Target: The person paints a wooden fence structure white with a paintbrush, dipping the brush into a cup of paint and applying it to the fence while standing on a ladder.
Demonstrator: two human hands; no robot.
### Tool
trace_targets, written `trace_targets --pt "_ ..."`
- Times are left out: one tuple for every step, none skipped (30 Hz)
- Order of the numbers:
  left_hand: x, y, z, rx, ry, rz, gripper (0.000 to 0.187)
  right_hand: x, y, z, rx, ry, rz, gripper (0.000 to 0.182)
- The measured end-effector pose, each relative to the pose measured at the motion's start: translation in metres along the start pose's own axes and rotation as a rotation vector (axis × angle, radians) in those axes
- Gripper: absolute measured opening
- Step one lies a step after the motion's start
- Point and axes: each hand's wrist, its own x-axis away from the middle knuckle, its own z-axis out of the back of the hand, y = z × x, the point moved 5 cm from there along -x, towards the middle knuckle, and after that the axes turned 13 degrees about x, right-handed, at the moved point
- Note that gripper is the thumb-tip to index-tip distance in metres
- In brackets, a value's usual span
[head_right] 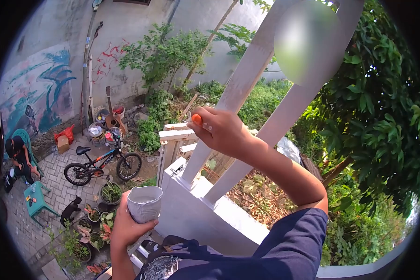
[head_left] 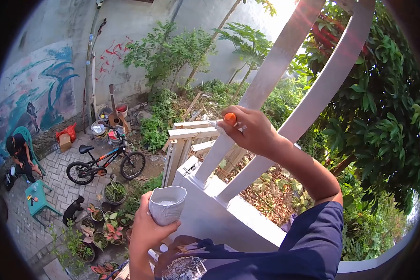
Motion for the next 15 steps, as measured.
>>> trace_targets --pt "0.0 0.0 0.0 -0.002 -0.002 0.002 0.09 -0.005 0.008 0.011 0.089 0.038 0.02 0.016" --pt "0.0 0.001 0.001 -0.004 0.002 -0.006 0.09 -0.012 0.019 0.024 0.178 0.076 0.042 0.017" --pt "0.0 0.002 0.002 -0.006 0.007 -0.014 0.091 -0.021 0.038 0.041 0.179 0.099 -0.06 0.019" --pt "0.0 0.0 0.003 -0.006 0.009 -0.012 0.091 -0.031 0.055 0.062 0.18 0.12 -0.162 0.022" --pt "0.0 -0.001 0.003 -0.005 0.004 -0.013 0.091 -0.041 0.062 0.085 0.242 0.188 -0.111 0.024" --pt "-0.001 -0.003 0.003 -0.005 0.001 -0.014 0.092 -0.052 0.066 0.107 0.303 0.256 -0.06 0.027" --pt "-0.002 -0.003 0.003 -0.004 0.003 -0.013 0.092 -0.062 0.068 0.126 0.383 0.323 -0.031 0.026" --pt "-0.002 -0.004 0.004 -0.008 0.004 -0.01 0.092 -0.071 0.069 0.143 0.462 0.39 -0.005 0.026" --pt "-0.001 -0.005 0.004 -0.013 0.003 -0.005 0.092 -0.083 0.077 0.165 0.611 0.409 0.058 0.02" --pt "-0.001 -0.005 0.005 -0.014 0.001 -0.001 0.092 -0.092 0.078 0.181 0.76 0.427 0.123 0.016" --pt "-0.001 -0.004 0.006 -0.011 0.001 -0.012 0.093 -0.094 0.067 0.187 0.76 0.424 0.122 0.016" --pt "-0.001 -0.003 0.006 -0.005 0.004 -0.023 0.093 -0.095 0.059 0.196 0.738 0.519 -0.047 0.015" --pt "-0.002 -0.003 0.007 -0.001 0.005 -0.024 0.093 -0.095 0.062 0.202 0.727 0.565 -0.128 0.015" --pt "-0.002 -0.002 0.007 -0.003 0.01 -0.028 0.093 -0.096 0.064 0.208 0.712 0.609 -0.209 0.014" --pt "-0.001 -0.002 0.008 -0.006 0.013 -0.032 0.094 -0.1 0.083 0.214 0.709 0.497 -0.219 0.013"
